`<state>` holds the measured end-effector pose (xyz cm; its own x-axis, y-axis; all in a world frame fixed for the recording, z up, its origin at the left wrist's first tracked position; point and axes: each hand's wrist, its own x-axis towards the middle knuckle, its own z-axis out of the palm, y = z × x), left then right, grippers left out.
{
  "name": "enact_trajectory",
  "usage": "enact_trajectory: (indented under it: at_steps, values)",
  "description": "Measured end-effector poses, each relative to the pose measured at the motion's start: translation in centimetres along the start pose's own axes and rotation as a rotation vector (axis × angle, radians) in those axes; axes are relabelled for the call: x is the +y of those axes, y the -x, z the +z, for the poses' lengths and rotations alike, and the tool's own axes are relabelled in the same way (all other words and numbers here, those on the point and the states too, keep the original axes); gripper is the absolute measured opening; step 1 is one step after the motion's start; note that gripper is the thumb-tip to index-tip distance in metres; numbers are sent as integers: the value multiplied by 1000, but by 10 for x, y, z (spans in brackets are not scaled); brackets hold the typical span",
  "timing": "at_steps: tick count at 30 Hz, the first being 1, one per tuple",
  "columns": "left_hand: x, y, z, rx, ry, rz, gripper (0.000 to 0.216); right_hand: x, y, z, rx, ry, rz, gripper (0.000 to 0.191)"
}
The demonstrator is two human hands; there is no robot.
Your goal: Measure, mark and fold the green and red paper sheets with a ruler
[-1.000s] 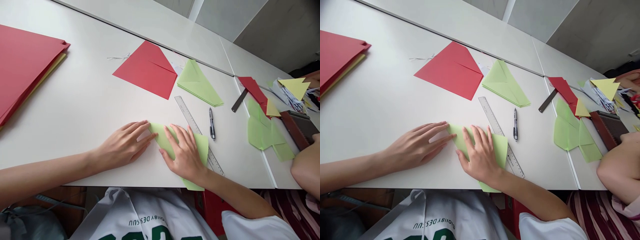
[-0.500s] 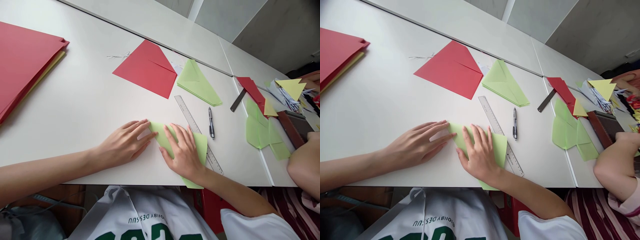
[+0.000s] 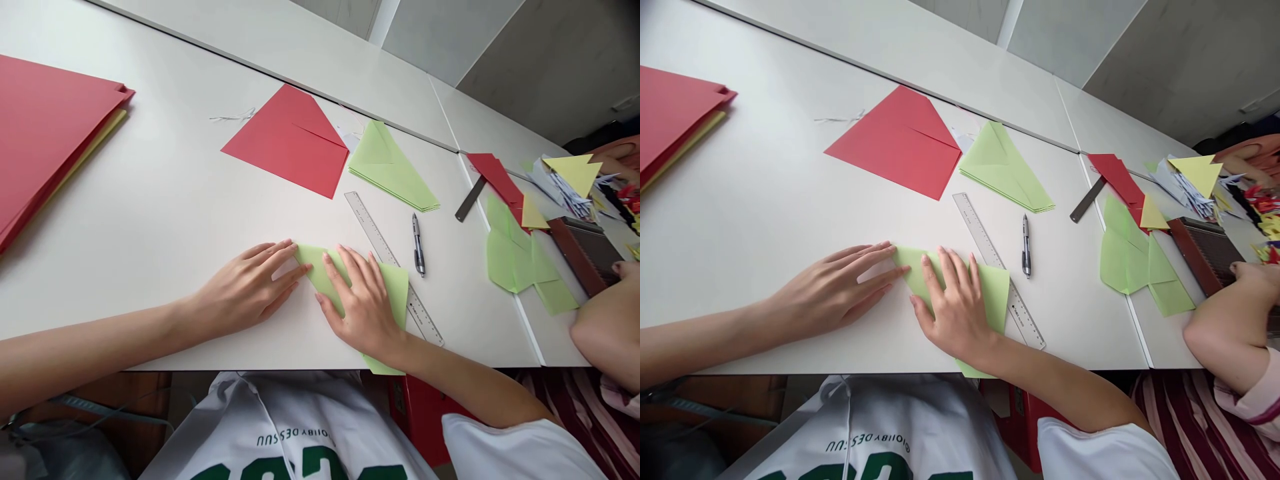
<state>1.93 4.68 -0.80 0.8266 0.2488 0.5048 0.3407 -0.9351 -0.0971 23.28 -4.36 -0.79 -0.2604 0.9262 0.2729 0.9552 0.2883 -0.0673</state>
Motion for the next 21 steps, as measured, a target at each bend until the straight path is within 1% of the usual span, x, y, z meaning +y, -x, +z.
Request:
enact_trajectory:
  at_steps: [8, 15, 21]
  values:
    - [0, -2, 0, 3, -29, 25, 31, 1, 1, -2, -47, 11, -9, 50]
    - [1, -2, -2, -27, -8, -14, 32, 1, 0, 0, -5, -10, -2, 50]
    - [1, -2, -3, -4, -7, -2, 30, 0, 0, 2, 57, -2, -3, 53]
